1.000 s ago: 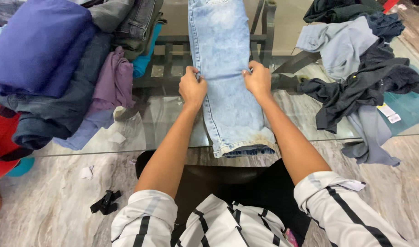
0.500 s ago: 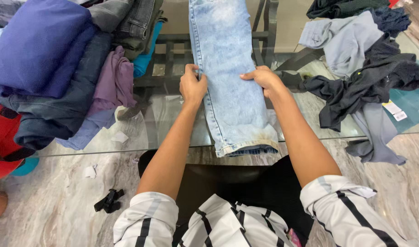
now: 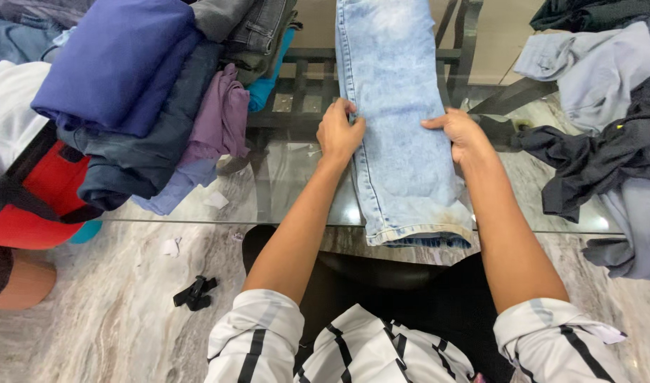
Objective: The person folds a pair of light-wash jeans on a glass table, smoothing and aligning the legs before folding them into a compact rectangle. Then the person folds a dark gray t-shirt by hand, smoothing the fabric and folding the sleeves and body into a neat stack.
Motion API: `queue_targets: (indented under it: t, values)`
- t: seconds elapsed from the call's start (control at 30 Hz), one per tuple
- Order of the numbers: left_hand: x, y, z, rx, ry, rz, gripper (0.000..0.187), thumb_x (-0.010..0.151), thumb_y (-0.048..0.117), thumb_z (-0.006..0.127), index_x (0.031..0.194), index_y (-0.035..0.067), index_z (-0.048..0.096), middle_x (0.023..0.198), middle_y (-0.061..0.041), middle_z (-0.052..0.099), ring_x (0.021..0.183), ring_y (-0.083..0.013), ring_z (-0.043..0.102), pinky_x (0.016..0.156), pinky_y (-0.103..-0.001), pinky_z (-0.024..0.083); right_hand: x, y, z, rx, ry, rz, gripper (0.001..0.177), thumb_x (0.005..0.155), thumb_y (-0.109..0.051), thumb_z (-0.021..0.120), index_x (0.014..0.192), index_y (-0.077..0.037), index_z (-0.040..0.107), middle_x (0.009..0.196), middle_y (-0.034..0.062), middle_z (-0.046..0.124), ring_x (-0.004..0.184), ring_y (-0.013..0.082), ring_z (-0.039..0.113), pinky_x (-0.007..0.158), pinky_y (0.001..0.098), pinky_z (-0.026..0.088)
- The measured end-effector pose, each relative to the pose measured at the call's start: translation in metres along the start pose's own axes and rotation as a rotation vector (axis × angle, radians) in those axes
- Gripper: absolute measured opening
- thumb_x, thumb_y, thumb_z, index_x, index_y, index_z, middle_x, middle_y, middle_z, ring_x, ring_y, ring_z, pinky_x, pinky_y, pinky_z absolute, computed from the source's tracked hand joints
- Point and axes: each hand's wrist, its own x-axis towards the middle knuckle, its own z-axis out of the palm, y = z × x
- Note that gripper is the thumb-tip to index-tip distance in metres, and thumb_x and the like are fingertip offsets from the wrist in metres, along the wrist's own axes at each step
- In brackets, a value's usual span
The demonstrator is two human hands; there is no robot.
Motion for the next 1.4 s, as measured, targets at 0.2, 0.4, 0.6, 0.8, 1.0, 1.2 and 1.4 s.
queue_targets:
  t: [0.2, 0.4, 0.6, 0.8, 1.0, 1.2, 1.4]
  values:
    - [-0.009, 0.009, -0.006, 0.111, -0.078, 0.101, 0.019, 0.079, 0.015, 0.070, 0.097, 0.016, 0.071, 0.120, -0.009, 0.065, 0.098, -0.0345, 0.068, 0.080, -0.049, 0.052, -0.008, -0.007, 0.019, -0.341, 0.268, -0.239, 0.061, 0.085, 0.003, 0.068, 0.137, -0.023, 0.049, 0.124, 0.0124, 0.059, 0.106, 0.0242, 0.063, 0.082, 0.0439, 0.056]
    - [-0.017, 0.024, -0.007, 0.378, -0.053, 0.514, 0.033, 0.068, 0.002, 0.067, 0.094, 0.019, 0.076, 0.143, -0.017, 0.055, 0.125, -0.0359, 0.050, 0.094, -0.066, 0.033, -0.066, -0.021, 0.025, -1.124, 0.402, -0.217, 0.047, 0.093, -0.021, 0.080, 0.138, -0.024, 0.067, 0.119, 0.0192, 0.069, 0.111, 0.0370, 0.062, 0.096, 0.0472, 0.049]
    - [-0.056, 0.028, -0.046, 0.177, -0.728, 0.475, 0.042, 0.086, 0.004, 0.059, 0.127, 0.013, 0.067, 0.150, -0.004, 0.057, 0.152, -0.0259, 0.041, 0.117, -0.066, 0.025, -0.132, -0.019, 0.023, -1.362, -0.095, -0.921, 0.034, 0.089, -0.023, 0.074, 0.122, -0.016, 0.074, 0.136, 0.0145, 0.065, 0.122, 0.0333, 0.059, 0.104, 0.0455, 0.048]
    - [-0.095, 0.050, -0.122, 0.282, -0.921, 0.365, 0.056, 0.092, 0.032, 0.072, 0.145, 0.028, 0.054, 0.164, -0.008, 0.031, 0.155, -0.0321, 0.020, 0.116, -0.071, 0.008, -0.184, -0.008, -0.001, -1.422, -0.410, -0.724, 0.031, 0.092, -0.031, 0.071, 0.123, -0.026, 0.077, 0.148, 0.0034, 0.060, 0.142, 0.0280, 0.051, 0.119, 0.0488, 0.031]
    - [-0.117, 0.066, -0.151, 0.337, -1.074, 0.537, 0.093, 0.065, 0.001, 0.074, 0.147, 0.038, 0.050, 0.166, -0.001, 0.029, 0.154, -0.0359, 0.009, 0.114, -0.070, 0.008, -0.230, 0.006, -0.008, -1.456, -0.568, -0.896, 0.113, 0.054, -0.063, 0.075, 0.153, -0.017, 0.051, 0.162, 0.0173, 0.043, 0.150, 0.0372, 0.033, 0.118, 0.0517, 0.023]
    - [-0.157, 0.052, -0.121, 0.569, -0.539, 0.812, 0.087, 0.078, 0.005, 0.075, 0.153, 0.035, 0.046, 0.158, -0.002, 0.047, 0.149, -0.0323, 0.034, 0.111, -0.060, 0.034, -0.239, 0.043, 0.006, -1.809, -0.111, -1.075, 0.067, 0.082, -0.006, 0.072, 0.146, -0.022, 0.057, 0.158, 0.0103, 0.050, 0.150, 0.0274, 0.044, 0.122, 0.0458, 0.036]
    - [-0.149, 0.044, -0.118, 0.189, -0.532, 0.917, 0.077, 0.081, 0.022, 0.082, 0.149, 0.024, 0.046, 0.136, -0.005, 0.060, 0.130, -0.0270, 0.053, 0.104, -0.055, 0.039, -0.228, 0.054, -0.001, -1.386, -0.050, -1.167, 0.049, 0.076, 0.001, 0.069, 0.125, -0.006, 0.064, 0.141, 0.0125, 0.066, 0.136, 0.0325, 0.062, 0.113, 0.0461, 0.048]
